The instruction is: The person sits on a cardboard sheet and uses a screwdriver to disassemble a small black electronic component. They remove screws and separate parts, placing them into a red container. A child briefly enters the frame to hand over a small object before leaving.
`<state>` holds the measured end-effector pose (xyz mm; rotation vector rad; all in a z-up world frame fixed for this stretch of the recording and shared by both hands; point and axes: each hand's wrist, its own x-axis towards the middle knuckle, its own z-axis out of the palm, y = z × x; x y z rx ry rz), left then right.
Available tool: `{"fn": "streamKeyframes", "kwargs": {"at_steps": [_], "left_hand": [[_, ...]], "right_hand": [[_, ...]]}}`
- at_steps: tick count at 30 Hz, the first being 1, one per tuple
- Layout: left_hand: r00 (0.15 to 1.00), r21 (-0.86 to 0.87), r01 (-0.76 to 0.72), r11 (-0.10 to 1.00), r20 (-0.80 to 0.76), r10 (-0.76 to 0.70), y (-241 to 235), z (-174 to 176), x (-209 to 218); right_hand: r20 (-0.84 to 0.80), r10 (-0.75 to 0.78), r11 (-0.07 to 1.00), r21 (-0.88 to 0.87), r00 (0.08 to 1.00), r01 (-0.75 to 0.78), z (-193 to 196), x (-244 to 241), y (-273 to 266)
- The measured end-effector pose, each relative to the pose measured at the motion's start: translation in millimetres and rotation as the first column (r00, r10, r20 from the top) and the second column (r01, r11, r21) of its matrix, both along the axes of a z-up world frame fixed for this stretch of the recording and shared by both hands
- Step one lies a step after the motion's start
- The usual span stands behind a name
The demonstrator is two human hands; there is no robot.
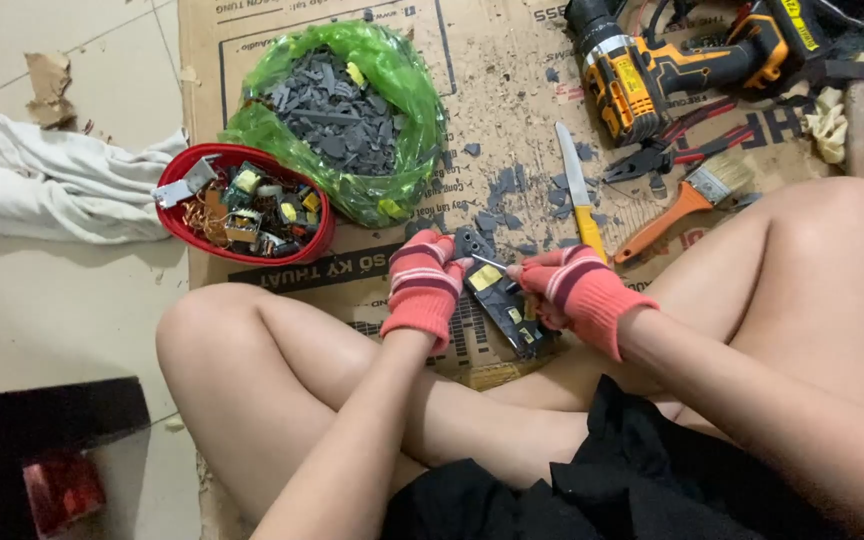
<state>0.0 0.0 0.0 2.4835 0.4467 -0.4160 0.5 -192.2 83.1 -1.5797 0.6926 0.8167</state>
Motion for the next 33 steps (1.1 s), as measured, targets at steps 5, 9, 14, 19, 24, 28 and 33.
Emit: {"fn": "streamKeyframes", "kwargs": {"at_steps": [5, 9, 14, 19, 24, 28, 33], "left_hand": [[0.998, -0.002, -0.045, 0.999, 0.032, 0.045, 1, -8, 1], [0.996, -0.050, -0.086, 0.995, 0.030, 0.087, 2, -3, -4], [0.994, -0.057, -0.099, 0.994, 0.051, 0.101, -4, 11, -7], [0.989, -0.003, -0.121, 0.993, 0.084, 0.120, -8, 28, -6], [0.991, 0.002, -0.130, 0.991, -0.010, 0.130, -12, 33, -12], [0.990, -0.012, -0.120, 0.993, -0.076, 0.119, -12, 49, -12], [0.984, -0.030, -0.120, 0.992, -0.140, 0.115, -6, 43, -9]], "right_hand": [[0.142, 0.387, 0.908, -0.229, 0.911, -0.351, 39, 2, -1], [0.226, 0.711, 0.664, -0.527, 0.666, -0.530, 34, 0, -4], [0.149, 0.959, 0.258, -0.813, 0.241, -0.523, 36, -3, -4], [0.206, 0.932, 0.335, -0.806, 0.299, -0.488, 55, 0, -8], [0.336, 0.655, 0.687, -0.637, 0.677, -0.349, 50, 2, -21], [0.232, 0.639, 0.721, -0.514, 0.734, -0.465, 61, -5, -17], [0.117, 0.706, 0.663, -0.455, 0.699, -0.594, 75, -7, -18]]}}
